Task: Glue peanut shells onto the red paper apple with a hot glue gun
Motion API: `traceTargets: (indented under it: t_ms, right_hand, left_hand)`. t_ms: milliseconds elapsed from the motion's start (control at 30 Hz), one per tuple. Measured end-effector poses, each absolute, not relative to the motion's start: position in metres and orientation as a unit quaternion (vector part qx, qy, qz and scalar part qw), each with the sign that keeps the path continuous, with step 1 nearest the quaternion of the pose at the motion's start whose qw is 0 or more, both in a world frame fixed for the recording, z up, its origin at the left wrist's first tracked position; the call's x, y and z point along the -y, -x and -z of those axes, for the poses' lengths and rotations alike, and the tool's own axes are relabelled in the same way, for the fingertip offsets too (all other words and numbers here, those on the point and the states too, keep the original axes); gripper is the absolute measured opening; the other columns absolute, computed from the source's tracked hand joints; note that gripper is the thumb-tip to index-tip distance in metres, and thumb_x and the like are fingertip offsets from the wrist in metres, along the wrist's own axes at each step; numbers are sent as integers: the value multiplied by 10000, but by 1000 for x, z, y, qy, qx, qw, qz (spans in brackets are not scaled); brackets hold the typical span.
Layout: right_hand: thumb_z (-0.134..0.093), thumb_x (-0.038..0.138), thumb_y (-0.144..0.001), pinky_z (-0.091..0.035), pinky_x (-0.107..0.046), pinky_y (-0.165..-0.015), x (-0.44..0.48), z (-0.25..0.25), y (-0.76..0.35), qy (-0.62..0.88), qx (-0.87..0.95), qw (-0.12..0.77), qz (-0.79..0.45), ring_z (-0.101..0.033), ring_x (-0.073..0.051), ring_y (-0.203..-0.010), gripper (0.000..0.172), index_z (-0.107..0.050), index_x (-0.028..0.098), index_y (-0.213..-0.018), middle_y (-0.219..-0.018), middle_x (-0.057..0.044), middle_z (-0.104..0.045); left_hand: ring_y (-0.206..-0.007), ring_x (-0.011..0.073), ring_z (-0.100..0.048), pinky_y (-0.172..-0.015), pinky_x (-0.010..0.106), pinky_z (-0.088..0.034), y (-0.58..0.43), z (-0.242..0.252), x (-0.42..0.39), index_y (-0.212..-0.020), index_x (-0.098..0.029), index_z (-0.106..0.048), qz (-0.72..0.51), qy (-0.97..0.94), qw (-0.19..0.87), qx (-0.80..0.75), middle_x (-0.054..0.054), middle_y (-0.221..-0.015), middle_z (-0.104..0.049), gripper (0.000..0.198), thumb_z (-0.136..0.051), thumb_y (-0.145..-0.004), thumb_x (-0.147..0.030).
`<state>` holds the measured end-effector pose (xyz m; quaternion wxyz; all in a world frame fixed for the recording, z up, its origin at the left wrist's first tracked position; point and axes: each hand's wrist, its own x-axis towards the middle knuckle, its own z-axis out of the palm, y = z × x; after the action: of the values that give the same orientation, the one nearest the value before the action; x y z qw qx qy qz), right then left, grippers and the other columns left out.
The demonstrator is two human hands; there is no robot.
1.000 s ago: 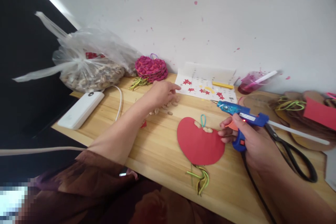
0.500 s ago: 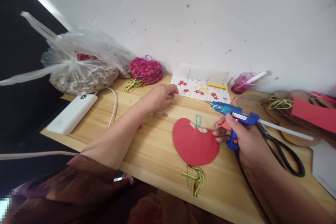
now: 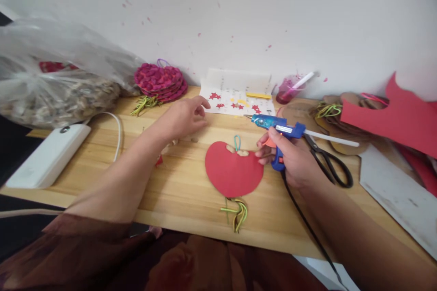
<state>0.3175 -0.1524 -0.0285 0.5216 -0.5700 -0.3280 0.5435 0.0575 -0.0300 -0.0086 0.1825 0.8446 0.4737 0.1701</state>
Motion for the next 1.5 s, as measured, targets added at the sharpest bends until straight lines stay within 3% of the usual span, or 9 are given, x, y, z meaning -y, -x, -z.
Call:
traceTargets:
  t_ms: [167, 333, 733, 1000, 1133, 1233, 1400, 1500]
  right_hand:
    - [-834, 609, -689, -572, -214, -462, 151, 28, -318, 564, 314, 529, -551, -682, -128, -549, 452, -691, 183, -734, -735, -11, -695]
    - [-825, 610, -699, -569, -214, -469, 151, 31, -319, 562, 311, 528, -556, -680, -125, -554, 447, -685, 189, -756, -736, -7, -693]
    - [-808, 612, -723, -558, -208, -471, 151, 32, -319, 566, 320, 521, -553, -678, -121, -559, 439, -683, 194, -772, -746, 0, -686]
    - [-818, 611, -707, -567, -215, -468, 151, 32, -319, 568, 324, 523, -547, -676, -127, -556, 438, -689, 195, -751, -742, -9, -690]
    - [-835, 603, -695, -568, -219, -461, 152, 30, -319, 575, 322, 520, -544, -685, -142, -545, 447, -693, 182, -746, -724, -26, -699]
    - [-833, 562, -727, -573, -222, -480, 153, 29, -319, 589, 320, 521, -529, -699, -156, -556, 406, -700, 180, -761, -724, -38, -711]
    - [-872, 554, -670, -574, -237, -467, 152, 28, -317, 583, 327, 525, -526, -697, -172, -537, 394, -718, 195, -718, -702, -39, -711]
    - [-892, 575, -624, -573, -238, -454, 150, 28, -316, 590, 321, 524, -524, -692, -179, -525, 417, -722, 200, -685, -673, -47, -707]
  left_hand:
    - [-867, 173, -673, -798, 290, -503, -84, -14, 86, -1125, -237, -597, -192, -897, 190, -349, 1, -941, -743, 322, -691, -821, -191]
    - [-885, 236, -651, -863, 391, -484, -111, 1, 124, -1161, -201, -593, -128, -934, 104, -317, 50, -909, -730, 267, -605, -895, -172]
    - [-882, 258, -630, -804, 390, -423, -123, 8, 127, -1080, -187, -620, -77, -939, 46, -333, 59, -875, -720, 156, -570, -933, -175]
    - [-913, 244, -660, -840, 384, -465, -104, 1, 119, -1126, -208, -658, -144, -929, 76, -331, 63, -937, -744, 189, -624, -944, -242]
    - [-820, 207, -667, -768, 336, -481, -63, -18, 103, -934, -222, -727, -198, -877, 95, -427, 33, -850, -756, 101, -646, -937, -281]
    - [-765, 203, -666, -733, 330, -483, -25, -26, 93, -786, -225, -725, -201, -824, 70, -525, 28, -794, -753, 218, -664, -924, -382]
    - [-933, 240, -686, -879, 364, -501, 15, -12, 91, -967, -208, -765, -147, -824, 55, -545, 58, -969, -784, 174, -597, -921, -214]
    - [-958, 240, -669, -896, 362, -503, 19, 1, 95, -1030, -204, -761, -122, -839, 85, -523, 55, -956, -769, 209, -599, -903, -171]
